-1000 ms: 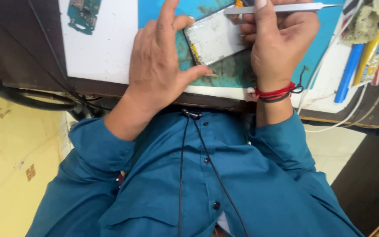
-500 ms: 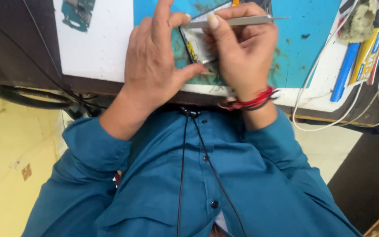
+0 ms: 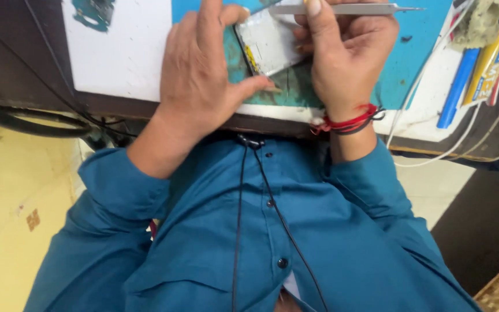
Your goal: The person disassembles a smartphone, removes the screen and internal components, cleans the frame with a cloth, and applies adhesive along the edges. The person uses tweezers and a cloth to handle small parts and wipe surfaces.
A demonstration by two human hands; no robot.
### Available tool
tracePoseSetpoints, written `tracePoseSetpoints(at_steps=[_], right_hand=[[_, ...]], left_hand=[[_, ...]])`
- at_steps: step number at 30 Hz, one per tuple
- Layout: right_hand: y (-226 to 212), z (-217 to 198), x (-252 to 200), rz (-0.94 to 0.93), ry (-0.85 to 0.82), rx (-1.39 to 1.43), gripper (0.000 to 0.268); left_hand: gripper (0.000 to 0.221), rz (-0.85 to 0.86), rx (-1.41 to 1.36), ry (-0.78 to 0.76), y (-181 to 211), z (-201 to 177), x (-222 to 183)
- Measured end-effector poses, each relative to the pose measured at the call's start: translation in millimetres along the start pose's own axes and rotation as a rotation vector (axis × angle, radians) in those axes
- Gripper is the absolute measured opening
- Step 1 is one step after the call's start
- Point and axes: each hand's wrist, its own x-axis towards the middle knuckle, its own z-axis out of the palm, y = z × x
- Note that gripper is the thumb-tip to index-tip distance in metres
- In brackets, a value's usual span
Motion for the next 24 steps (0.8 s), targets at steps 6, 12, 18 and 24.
tracePoseSetpoints(at_steps=[6, 12, 18, 24], right_hand=[[-1, 4, 7, -0.026, -0.016, -0.055, 0.014], [-4, 6, 9, 0.003, 0.013, -0.027, 0.016], [8, 26, 1, -0.014, 0.029, 0.001, 0.019], [-17, 19, 9, 0.028, 0.03, -0.055, 0.013]], left_hand=[[0.125, 0.008, -0.017, 0.008, 2, -3, 2], [0.124, 0.007, -0.021, 0.022, 5, -4, 7], [0.124, 0.017, -0.019, 0.013, 2, -3, 2], [0.123, -0.028, -0.035, -0.008, 1, -2, 1]])
